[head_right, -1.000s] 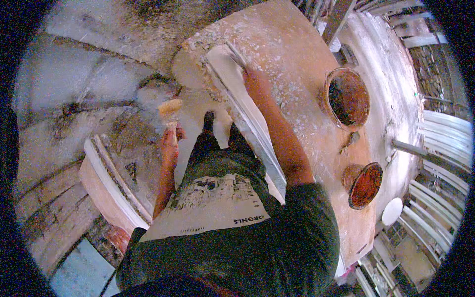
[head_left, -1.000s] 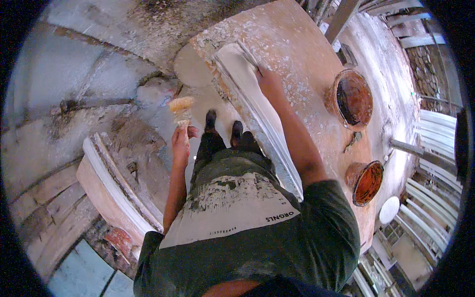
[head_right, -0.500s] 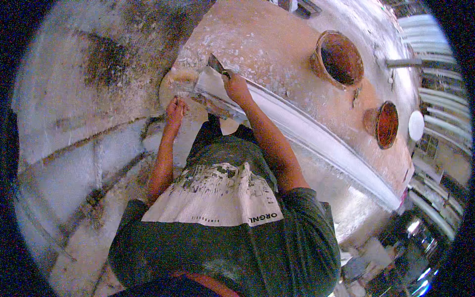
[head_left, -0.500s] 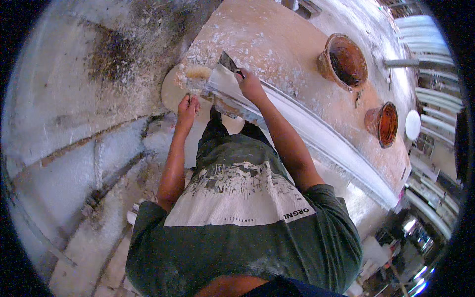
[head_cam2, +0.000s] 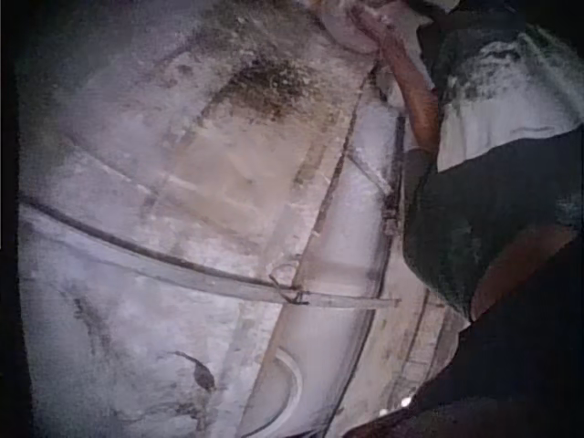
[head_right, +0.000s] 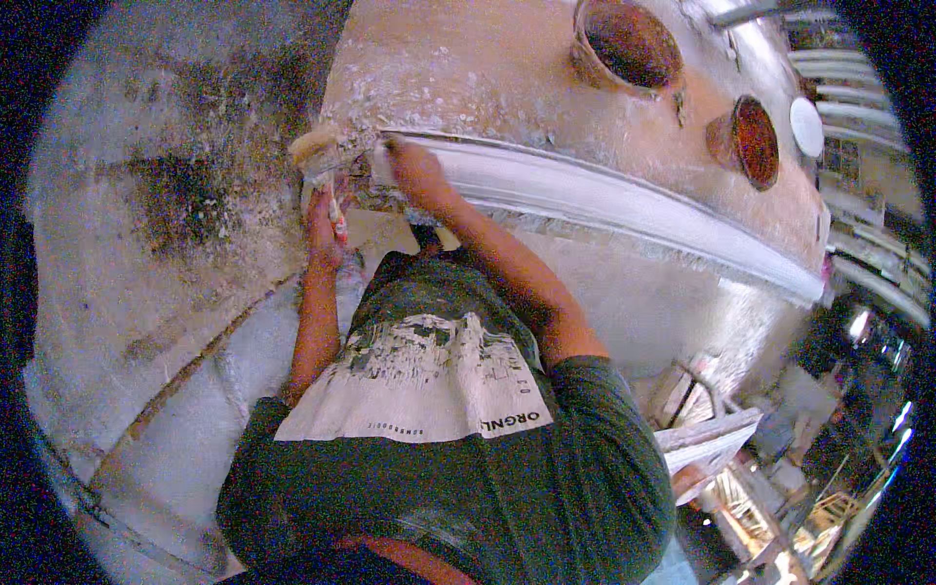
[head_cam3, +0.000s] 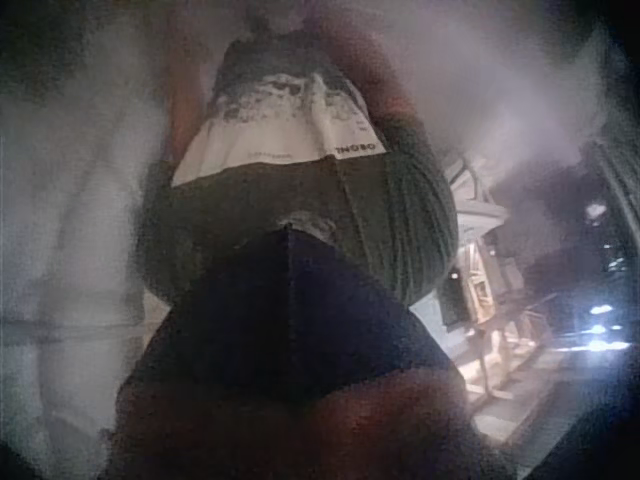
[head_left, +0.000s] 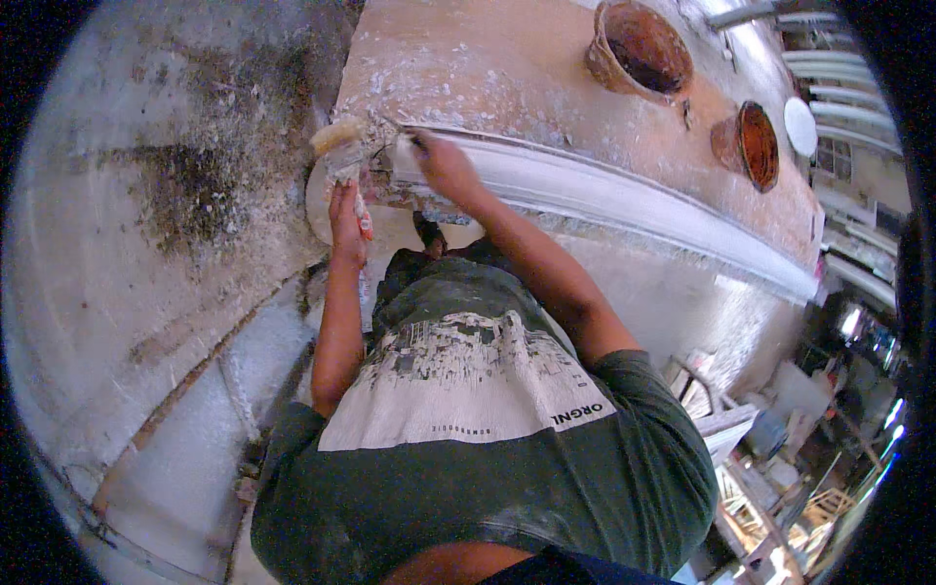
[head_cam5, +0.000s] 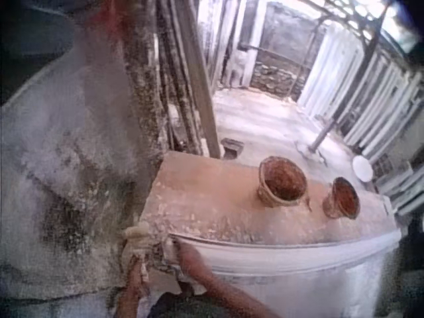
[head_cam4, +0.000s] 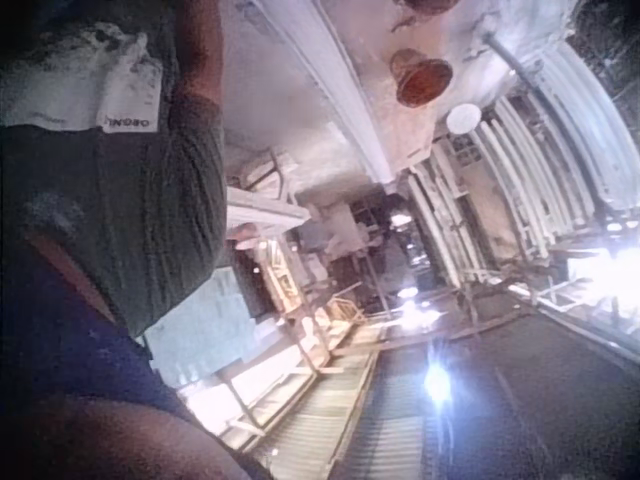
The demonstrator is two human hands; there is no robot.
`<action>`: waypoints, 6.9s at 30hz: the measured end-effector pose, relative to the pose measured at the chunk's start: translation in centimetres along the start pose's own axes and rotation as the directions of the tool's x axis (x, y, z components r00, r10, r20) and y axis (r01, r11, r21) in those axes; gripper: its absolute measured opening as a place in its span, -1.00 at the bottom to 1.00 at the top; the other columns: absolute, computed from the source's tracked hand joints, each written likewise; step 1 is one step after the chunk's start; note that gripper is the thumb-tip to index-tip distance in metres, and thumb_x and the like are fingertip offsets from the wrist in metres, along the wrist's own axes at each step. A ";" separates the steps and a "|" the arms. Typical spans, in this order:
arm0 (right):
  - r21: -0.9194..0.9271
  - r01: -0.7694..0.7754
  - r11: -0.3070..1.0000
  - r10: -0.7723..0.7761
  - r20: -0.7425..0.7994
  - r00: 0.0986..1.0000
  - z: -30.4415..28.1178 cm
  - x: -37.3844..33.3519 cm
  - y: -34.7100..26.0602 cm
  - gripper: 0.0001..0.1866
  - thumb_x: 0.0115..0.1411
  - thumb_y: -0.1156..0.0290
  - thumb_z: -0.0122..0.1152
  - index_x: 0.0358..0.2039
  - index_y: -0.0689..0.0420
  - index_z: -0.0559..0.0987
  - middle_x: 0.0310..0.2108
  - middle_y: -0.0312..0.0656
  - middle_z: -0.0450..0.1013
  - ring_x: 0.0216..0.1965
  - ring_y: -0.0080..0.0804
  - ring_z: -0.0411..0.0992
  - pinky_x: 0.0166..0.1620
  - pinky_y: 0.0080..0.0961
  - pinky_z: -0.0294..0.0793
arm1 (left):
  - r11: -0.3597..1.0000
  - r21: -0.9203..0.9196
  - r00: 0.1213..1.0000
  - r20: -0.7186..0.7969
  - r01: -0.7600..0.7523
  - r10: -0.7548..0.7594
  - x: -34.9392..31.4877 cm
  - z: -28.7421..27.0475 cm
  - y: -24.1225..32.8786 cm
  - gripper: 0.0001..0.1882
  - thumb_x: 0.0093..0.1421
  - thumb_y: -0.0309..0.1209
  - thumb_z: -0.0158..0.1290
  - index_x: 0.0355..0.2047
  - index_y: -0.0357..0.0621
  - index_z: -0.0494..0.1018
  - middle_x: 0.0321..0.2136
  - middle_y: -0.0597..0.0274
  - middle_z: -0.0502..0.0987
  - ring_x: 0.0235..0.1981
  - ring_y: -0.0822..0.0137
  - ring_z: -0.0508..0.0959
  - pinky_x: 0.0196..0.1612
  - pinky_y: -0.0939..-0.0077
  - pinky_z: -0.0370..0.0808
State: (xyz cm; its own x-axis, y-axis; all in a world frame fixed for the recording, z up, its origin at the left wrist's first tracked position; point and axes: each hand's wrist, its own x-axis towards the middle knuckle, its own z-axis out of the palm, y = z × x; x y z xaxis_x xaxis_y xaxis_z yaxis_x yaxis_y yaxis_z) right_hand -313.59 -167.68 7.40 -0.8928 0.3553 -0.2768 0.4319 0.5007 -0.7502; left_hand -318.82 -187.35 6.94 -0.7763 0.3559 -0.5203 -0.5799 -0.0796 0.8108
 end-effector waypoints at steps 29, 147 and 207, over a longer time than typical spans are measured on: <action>-0.009 0.410 0.912 -0.367 -0.465 0.805 -3.2 -2.7 -0.7 -0.77 0.06 0.40 0.26 -0.23 0.09 0.61 -0.17 -0.14 0.51 -0.14 -0.20 0.47 -0.13 -0.35 0.47 | 0.769 0.478 0.901 0.311 -0.423 0.302 3.7 -0.8 5.9 -0.70 0.21 -0.50 0.00 -0.09 -0.10 0.18 -0.15 0.20 0.45 -0.09 0.41 0.37 -0.10 0.51 0.33; 0.598 -0.142 0.788 0.561 -0.794 -0.234 -35.4 -55.0 40.8 -0.78 0.16 0.43 0.22 -0.19 0.24 0.60 -0.32 -0.30 0.53 -0.33 -0.60 0.45 -0.28 -0.61 0.42 | 0.110 0.036 -0.006 0.932 -0.993 -0.362 -9.6 64.7 -28.5 -0.68 0.20 -0.25 0.00 -0.05 0.01 0.46 -0.14 -0.03 0.52 -0.12 -0.04 0.51 -0.09 0.11 0.45; 0.750 -0.117 0.651 0.757 -0.653 0.027 -39.3 -57.6 48.1 -0.78 0.14 0.46 0.26 -0.20 0.25 0.58 -0.26 -0.19 0.55 -0.23 -0.47 0.50 -0.11 -0.55 0.47 | 0.053 0.540 0.514 0.823 -0.840 -0.241 -14.4 62.3 -28.8 -0.58 0.31 -0.26 -0.14 0.11 -0.21 0.27 -0.19 -0.31 0.48 -0.16 -0.25 0.48 -0.10 0.01 0.40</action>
State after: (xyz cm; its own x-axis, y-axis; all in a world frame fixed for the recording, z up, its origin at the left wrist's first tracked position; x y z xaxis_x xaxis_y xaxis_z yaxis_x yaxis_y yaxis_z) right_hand -236.38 -132.98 10.88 0.3860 0.9041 -0.1831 0.2894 -0.3072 -0.9066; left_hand -275.55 -132.22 7.81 -0.0557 0.9687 -0.2418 0.7547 0.1994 0.6251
